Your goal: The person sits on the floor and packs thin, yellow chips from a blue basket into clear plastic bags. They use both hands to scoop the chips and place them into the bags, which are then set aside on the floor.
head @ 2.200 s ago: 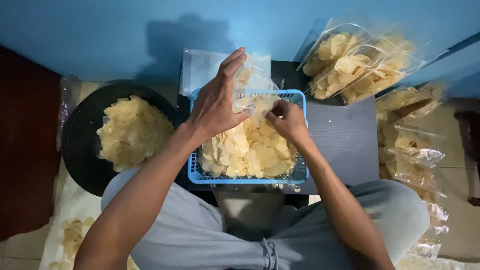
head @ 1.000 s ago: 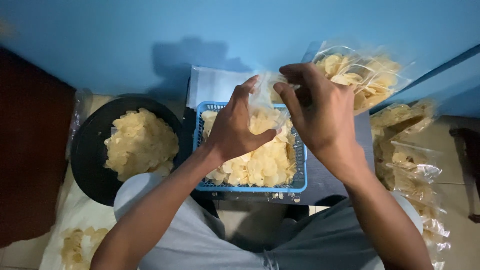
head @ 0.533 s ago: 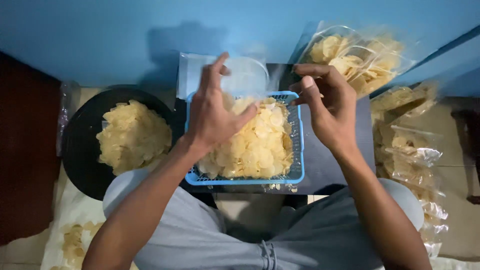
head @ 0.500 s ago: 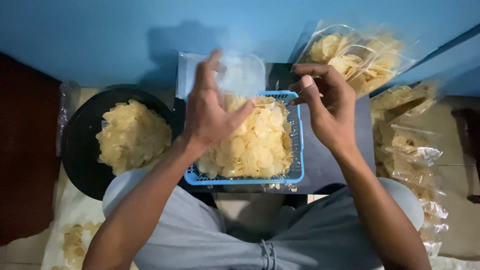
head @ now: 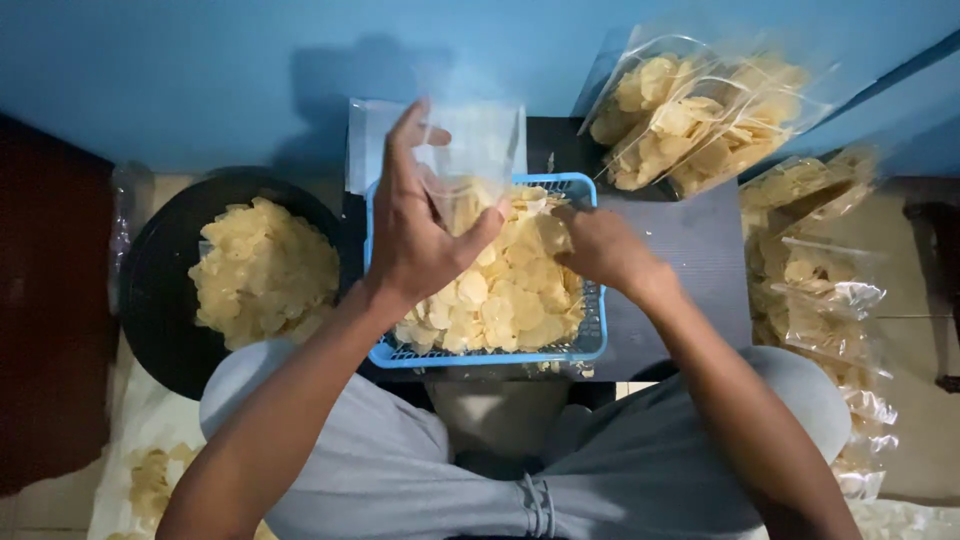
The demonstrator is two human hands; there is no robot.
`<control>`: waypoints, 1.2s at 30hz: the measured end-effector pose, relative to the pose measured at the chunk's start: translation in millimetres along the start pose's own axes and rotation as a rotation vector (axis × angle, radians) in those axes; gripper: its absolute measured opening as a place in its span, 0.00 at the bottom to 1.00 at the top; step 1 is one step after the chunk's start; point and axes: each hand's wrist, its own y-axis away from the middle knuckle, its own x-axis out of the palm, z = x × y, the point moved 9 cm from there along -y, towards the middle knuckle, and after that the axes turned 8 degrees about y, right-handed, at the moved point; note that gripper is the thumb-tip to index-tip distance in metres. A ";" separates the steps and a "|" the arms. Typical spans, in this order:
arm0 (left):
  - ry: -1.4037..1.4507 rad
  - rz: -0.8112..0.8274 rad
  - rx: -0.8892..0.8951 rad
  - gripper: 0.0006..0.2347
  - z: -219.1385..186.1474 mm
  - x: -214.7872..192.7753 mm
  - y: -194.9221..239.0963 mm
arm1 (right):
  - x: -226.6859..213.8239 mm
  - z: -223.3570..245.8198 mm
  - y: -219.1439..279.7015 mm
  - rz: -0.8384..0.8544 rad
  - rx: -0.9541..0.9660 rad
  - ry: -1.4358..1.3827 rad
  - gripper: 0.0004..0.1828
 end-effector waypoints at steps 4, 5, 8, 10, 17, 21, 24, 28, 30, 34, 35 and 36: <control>0.011 0.116 -0.070 0.44 13.2 14.5 7.2 | 27.8 10.6 -12.4 0.001 -0.055 0.051 0.32; 0.052 0.147 -0.064 0.45 14.9 18.5 9.0 | 25.6 14.6 -14.1 -0.088 -0.076 0.072 0.31; -0.023 0.158 -0.114 0.48 20.7 14.6 6.5 | 11.5 15.0 -9.7 -0.124 -0.089 0.123 0.08; -0.039 0.176 -0.153 0.46 18.1 12.7 6.0 | 7.9 13.9 -10.3 -0.167 -0.082 0.093 0.09; 0.080 0.265 -0.124 0.43 4.7 18.0 7.8 | 2.2 0.4 -11.6 -0.136 0.110 0.003 0.15; 0.081 0.274 -0.148 0.43 5.9 21.1 11.1 | -69.6 8.2 21.2 -0.221 0.127 -0.036 0.15; 0.074 0.261 -0.108 0.43 -1.1 22.4 10.4 | -143.9 9.8 65.9 -0.491 -0.011 -0.200 0.20; 0.037 0.290 -0.043 0.43 1.1 30.7 10.5 | -220.2 33.7 120.9 -0.694 -0.040 -0.642 0.16; 0.002 0.320 -0.003 0.43 0.2 36.6 11.4 | -232.6 44.8 132.3 -0.723 -0.013 -0.801 0.15; -0.035 0.322 -0.042 0.45 6.2 43.4 11.4 | -239.6 69.8 134.4 -0.798 -0.086 -0.635 0.17; -0.043 0.305 -0.048 0.45 7.9 43.8 12.3 | -235.3 70.7 131.6 -0.782 -0.062 -0.673 0.19; -0.043 0.311 -0.048 0.45 9.9 45.6 12.4 | -234.5 72.1 130.2 -0.782 -0.057 -0.676 0.19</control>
